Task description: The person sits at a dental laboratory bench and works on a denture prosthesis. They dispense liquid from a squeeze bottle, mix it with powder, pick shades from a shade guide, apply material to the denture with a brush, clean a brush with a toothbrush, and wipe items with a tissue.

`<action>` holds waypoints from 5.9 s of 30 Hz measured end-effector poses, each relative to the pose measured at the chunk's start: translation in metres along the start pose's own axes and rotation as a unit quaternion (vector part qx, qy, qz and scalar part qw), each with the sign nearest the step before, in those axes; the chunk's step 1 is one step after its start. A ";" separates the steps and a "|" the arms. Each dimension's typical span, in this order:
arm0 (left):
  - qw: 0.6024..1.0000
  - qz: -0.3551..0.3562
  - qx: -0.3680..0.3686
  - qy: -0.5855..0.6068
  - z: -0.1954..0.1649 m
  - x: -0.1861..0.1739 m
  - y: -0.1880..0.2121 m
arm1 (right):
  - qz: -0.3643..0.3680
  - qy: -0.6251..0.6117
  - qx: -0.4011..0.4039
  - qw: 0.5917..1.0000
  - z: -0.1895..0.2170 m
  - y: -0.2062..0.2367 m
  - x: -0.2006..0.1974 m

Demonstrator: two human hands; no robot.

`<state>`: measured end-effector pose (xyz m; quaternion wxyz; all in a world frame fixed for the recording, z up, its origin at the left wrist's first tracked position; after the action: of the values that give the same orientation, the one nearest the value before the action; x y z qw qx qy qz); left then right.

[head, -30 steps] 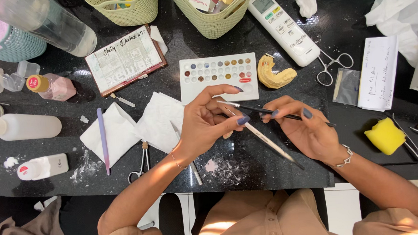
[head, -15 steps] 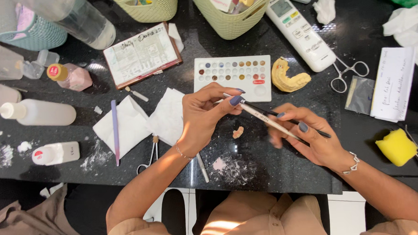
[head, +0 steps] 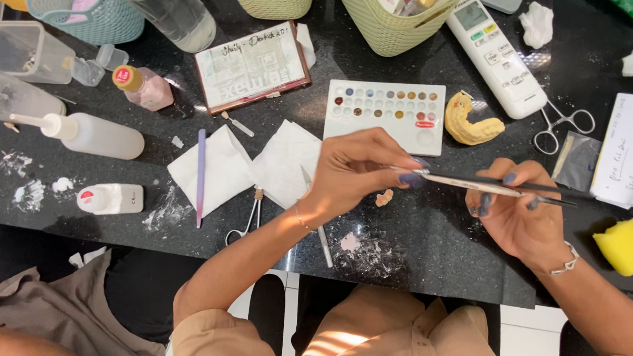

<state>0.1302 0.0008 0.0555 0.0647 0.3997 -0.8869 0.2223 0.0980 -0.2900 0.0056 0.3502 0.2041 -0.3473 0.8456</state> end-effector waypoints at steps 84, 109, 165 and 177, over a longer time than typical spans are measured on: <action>0.783 -0.041 0.242 -0.571 -0.015 0.026 -0.005 | -0.263 -0.011 0.070 0.962 0.029 -0.110 0.016; 0.815 0.035 0.112 -0.567 0.001 0.037 0.002 | -0.306 -0.188 0.306 0.882 -0.013 -0.082 0.078; 0.824 0.115 0.206 -0.515 -0.013 0.025 -0.001 | -0.245 -0.188 0.152 0.939 -0.037 -0.080 0.086; 0.757 -0.060 0.200 -0.619 -0.034 0.033 0.010 | -0.264 -0.144 0.190 0.935 -0.033 -0.081 0.093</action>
<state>0.0983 -0.0007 0.0919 -0.5662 0.5069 -0.6430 0.0951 0.0922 -0.1823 0.0739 0.4616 0.4704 -0.1605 0.7348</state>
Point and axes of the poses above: each hand's wrist, its own y-axis away from the middle knuckle, its own x-axis out of the palm, z = x × y, the point moved 1 cm from there along -y, towards the middle knuckle, and after that the axes turned 15 degrees about z, right-handed, at the moved point
